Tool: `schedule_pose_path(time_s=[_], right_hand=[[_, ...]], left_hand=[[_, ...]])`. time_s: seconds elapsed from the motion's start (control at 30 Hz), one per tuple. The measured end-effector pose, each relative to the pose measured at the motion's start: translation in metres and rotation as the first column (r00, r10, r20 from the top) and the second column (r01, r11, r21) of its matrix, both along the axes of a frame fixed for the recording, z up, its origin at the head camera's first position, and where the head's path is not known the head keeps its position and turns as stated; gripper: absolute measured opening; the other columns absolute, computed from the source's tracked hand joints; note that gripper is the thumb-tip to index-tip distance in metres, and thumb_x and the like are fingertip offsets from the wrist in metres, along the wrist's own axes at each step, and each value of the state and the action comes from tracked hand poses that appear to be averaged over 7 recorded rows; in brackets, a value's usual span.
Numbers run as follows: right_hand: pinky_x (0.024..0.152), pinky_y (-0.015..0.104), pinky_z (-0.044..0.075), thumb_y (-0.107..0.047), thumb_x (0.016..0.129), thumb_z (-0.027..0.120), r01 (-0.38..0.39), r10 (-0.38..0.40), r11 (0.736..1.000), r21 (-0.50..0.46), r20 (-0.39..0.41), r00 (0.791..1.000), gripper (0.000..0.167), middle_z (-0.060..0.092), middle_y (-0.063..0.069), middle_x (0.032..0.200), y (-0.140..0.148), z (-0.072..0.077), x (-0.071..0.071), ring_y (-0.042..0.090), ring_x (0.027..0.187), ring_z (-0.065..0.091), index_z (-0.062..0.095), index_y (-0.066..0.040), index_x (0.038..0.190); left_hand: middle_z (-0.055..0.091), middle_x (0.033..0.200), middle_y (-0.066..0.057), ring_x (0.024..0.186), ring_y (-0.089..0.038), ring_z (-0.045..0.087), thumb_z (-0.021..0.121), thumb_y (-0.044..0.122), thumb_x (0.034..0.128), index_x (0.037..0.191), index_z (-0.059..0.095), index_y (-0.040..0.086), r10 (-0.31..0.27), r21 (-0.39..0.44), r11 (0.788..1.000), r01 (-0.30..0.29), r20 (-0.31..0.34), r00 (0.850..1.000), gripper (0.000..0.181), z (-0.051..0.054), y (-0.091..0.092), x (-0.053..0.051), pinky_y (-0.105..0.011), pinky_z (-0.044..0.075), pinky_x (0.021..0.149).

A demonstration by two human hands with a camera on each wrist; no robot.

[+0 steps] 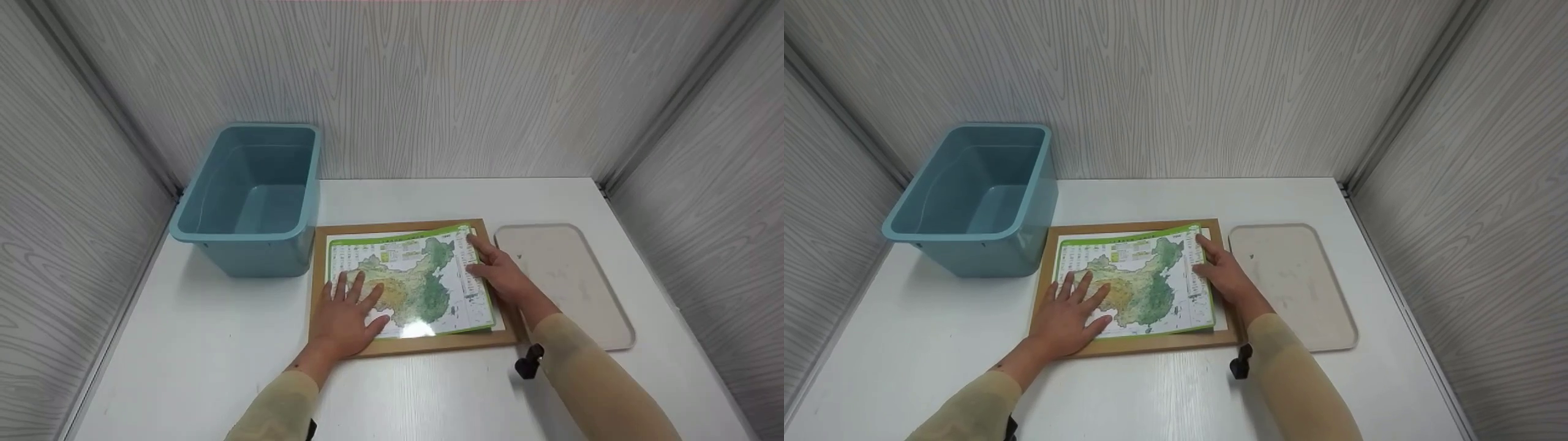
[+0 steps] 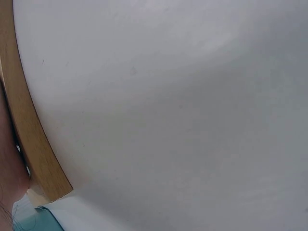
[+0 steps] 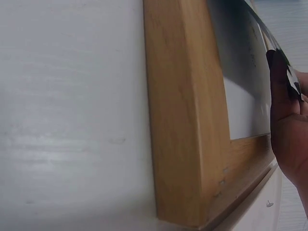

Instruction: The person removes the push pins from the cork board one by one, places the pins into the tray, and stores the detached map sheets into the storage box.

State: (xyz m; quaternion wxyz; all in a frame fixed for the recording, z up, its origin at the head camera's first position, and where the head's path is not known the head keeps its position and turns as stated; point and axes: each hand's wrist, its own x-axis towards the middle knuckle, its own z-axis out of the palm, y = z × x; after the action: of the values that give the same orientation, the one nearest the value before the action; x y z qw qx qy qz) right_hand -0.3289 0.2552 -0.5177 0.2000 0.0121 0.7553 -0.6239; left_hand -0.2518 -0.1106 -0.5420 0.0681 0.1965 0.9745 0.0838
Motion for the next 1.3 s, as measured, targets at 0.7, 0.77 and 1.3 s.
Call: schedule_pose_path(time_s=[0.7,0.77,1.3], right_hand=[[0.101,0.028,0.049,-0.011,0.107,0.063,0.027,-0.027,0.999,0.017,-0.018,0.999,0.072,0.027,-0.003,0.174,-0.001,-0.005,0.000,0.026,0.134,0.055,0.031,-0.030,0.169],[0.099,0.027,0.051,-0.010,0.107,0.062,0.033,-0.033,0.999,0.004,-0.024,0.999,0.072,0.030,0.000,0.173,-0.001,-0.005,0.001,0.026,0.131,0.057,0.031,-0.030,0.169],[0.106,0.025,0.044,-0.005,0.105,0.063,0.059,-0.059,0.998,-0.014,-0.028,0.998,0.075,0.020,-0.002,0.176,-0.002,0.006,0.003,0.022,0.153,0.034,0.031,-0.028,0.169]], left_hand=[[0.020,0.176,-0.012,0.161,-0.046,0.012,0.028,0.077,0.1045,0.168,0.034,0.034,-0.006,-0.012,1.000,0.006,-0.007,1.000,0.077,-0.002,0.000,0.000,-0.067,0.012,0.125],[0.021,0.176,-0.012,0.160,-0.046,0.013,0.029,0.076,0.1049,0.168,0.035,0.033,-0.009,-0.009,1.000,0.009,-0.017,1.000,0.076,-0.002,0.000,0.001,-0.067,0.012,0.125],[0.021,0.176,-0.012,0.161,-0.042,0.013,0.034,0.075,0.1047,0.168,0.033,0.032,0.007,0.003,1.000,-0.006,-0.026,1.000,0.076,0.003,0.002,0.001,-0.067,0.012,0.125]])
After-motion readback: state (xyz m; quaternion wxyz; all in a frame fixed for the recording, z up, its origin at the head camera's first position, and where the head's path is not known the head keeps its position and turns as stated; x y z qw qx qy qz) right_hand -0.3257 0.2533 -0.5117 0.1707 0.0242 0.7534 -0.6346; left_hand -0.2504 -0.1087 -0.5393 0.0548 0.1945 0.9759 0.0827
